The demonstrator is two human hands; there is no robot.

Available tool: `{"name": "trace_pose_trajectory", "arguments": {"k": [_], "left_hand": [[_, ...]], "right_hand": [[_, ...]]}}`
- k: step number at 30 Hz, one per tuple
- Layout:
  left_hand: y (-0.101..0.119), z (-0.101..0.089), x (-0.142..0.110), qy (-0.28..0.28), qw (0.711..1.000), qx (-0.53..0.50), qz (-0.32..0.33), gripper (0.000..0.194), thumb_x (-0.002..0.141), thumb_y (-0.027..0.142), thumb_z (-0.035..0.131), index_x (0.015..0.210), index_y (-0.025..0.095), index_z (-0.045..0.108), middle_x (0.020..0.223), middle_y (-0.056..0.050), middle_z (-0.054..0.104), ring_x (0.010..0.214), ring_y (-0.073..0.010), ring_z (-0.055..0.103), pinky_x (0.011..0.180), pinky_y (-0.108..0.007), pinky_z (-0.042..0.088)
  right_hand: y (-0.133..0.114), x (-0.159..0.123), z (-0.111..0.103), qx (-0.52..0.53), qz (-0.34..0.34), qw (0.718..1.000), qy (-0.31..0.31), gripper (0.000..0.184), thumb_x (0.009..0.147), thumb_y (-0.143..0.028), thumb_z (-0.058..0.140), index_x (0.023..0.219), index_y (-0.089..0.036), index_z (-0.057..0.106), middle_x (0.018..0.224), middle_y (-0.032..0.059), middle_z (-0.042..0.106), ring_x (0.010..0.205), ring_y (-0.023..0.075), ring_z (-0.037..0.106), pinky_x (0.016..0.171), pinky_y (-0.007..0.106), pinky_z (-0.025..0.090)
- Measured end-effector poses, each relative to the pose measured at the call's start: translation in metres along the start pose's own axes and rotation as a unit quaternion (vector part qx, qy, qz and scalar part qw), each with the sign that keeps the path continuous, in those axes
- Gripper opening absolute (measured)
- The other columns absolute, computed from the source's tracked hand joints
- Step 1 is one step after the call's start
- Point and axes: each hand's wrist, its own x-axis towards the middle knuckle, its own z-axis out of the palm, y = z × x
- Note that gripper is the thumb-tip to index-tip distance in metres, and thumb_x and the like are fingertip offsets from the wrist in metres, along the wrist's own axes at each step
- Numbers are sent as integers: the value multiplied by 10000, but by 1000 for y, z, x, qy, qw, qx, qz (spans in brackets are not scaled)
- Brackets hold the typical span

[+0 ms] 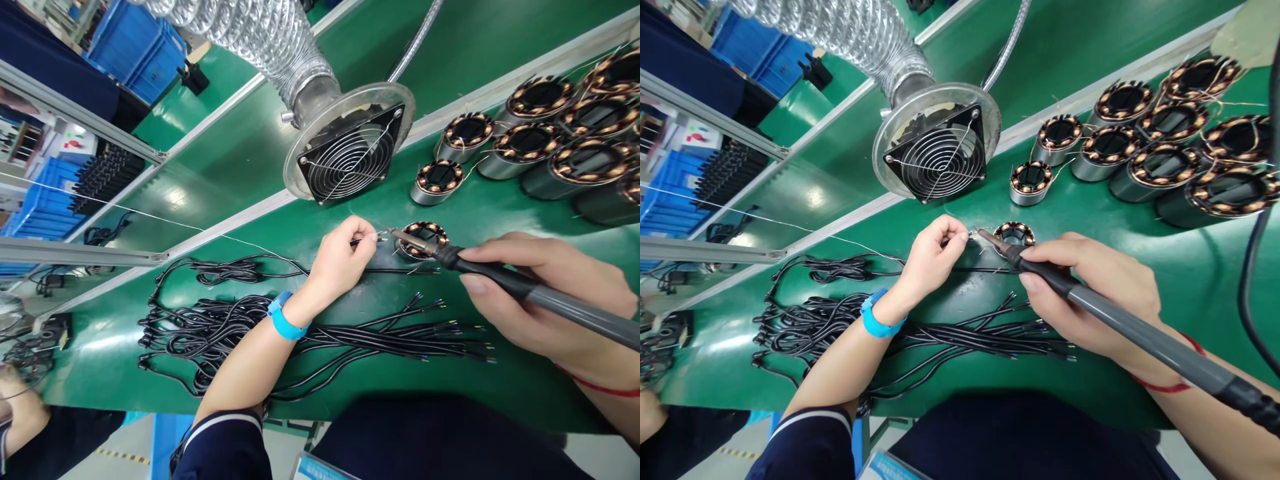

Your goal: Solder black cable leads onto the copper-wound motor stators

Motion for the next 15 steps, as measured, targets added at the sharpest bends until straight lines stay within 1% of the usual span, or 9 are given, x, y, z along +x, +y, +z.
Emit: {"name": "trace_pose_trajectory", "arguments": {"k": [4, 9, 15], "left_hand": [[0, 0, 0, -4, 1000, 4, -9, 126, 892, 125, 552, 784, 188, 539, 752, 28, 619, 746, -102, 569, 723, -242, 426], [1, 0, 0, -4, 1000, 4, -12, 134, 891, 120, 547, 777, 189, 532, 761, 25, 625, 763, -104, 577, 741, -245, 433], [2, 0, 1, -5, 1000, 11, -18, 138, 898, 122, 541, 778, 189, 533, 762, 23, 622, 768, -107, 576, 746, -245, 433]], "right_hand": [[1, 0, 1, 9, -11, 1000, -4, 65, 1023, -310, 542, 1020, -256, 579, 775, -11, 660, 626, 112, 636, 562, 250, 506], [2, -1, 0, 5, 4, 1000, 15, 36, 991, -284, 586, 1027, -277, 589, 836, -5, 691, 666, 135, 659, 584, 276, 524], [1, 0, -1, 11, -8, 1000, -6, 29, 988, -285, 575, 981, -288, 604, 765, -15, 677, 604, 133, 651, 528, 276, 511]]}}
